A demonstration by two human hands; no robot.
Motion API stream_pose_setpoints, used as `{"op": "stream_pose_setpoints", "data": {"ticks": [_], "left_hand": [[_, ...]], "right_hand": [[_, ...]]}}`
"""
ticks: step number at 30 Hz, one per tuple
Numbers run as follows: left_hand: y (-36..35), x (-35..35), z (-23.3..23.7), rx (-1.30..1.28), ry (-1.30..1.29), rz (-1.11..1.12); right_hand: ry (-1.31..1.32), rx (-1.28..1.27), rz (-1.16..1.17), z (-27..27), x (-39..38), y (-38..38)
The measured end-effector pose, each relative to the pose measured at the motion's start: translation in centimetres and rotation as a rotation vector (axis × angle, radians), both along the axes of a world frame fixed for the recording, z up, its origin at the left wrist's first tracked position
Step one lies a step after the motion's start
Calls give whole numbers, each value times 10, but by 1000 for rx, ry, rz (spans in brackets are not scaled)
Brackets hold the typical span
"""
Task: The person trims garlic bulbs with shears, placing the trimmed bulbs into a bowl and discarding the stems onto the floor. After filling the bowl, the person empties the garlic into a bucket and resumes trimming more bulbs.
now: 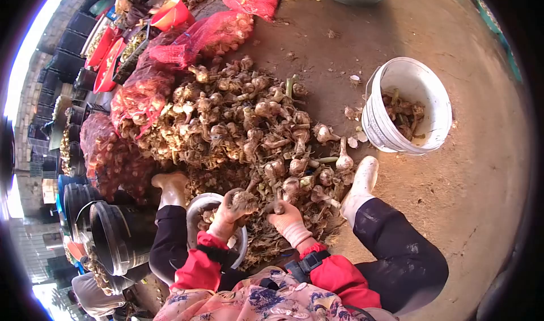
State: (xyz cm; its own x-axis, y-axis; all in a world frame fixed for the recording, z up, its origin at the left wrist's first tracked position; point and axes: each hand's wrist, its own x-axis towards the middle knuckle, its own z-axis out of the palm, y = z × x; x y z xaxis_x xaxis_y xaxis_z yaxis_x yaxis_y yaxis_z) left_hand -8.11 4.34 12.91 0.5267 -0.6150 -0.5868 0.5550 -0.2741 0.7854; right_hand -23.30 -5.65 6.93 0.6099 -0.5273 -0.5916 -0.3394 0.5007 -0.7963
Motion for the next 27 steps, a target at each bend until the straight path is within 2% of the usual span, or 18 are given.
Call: {"op": "stream_pose_setpoints", "data": {"ticks": [1, 2, 5, 6, 8, 9, 10, 13, 14, 15, 17, 19, 21, 23, 24, 25, 27], "left_hand": [[2, -6, 23, -46, 30, 4], [13, -6, 33, -34, 38, -83], [32, -19, 53, -88, 3, -11], [38, -24, 52, -37, -105, -32], [48, -27, 53, -71, -84, -61], [53, -27, 52, -98, -58, -90], [57, -29, 49, -77, -487, -291], [53, -46, 66, -67, -390, -167], [58, -51, 56, -140, -295, -63], [52, -62, 69, -137, -95, 78], [59, -71, 52, -141, -202, 68], [61, -76, 61, -66, -228, 39], [67, -78, 63, 16, -252, 11], [75, -77, 58, 65, -514, 0], [71, -82, 91, 56, -873, -127], [73, -85, 99, -225, -608, -28], [72, -81, 124, -266, -470, 111]], "right_hand": [[45, -161, 194, 12, -1, 2], [11, -234, 260, 19, -1, 7], [38, -470, 425, 54, -6, 16], [35, -476, 422, 63, -8, 16], [1, -712, 631, 78, -10, 13], [-1, -719, 627, 83, -10, 13], [14, -757, 689, 88, -10, 14], [46, -795, 758, 93, -12, 19], [46, -790, 783, 90, -13, 19], [46, -788, 806, 86, -13, 17], [45, -820, 805, 77, -17, 19], [86, -782, 896, 74, -19, 21], [45, -749, 899, 59, -21, 22], [87, -585, 844, 39, -23, 20], [275, -591, 809, 1, -43, 3], [447, -592, 789, -34, -67, -14], [582, -385, 356, -52, -71, -30]]}}
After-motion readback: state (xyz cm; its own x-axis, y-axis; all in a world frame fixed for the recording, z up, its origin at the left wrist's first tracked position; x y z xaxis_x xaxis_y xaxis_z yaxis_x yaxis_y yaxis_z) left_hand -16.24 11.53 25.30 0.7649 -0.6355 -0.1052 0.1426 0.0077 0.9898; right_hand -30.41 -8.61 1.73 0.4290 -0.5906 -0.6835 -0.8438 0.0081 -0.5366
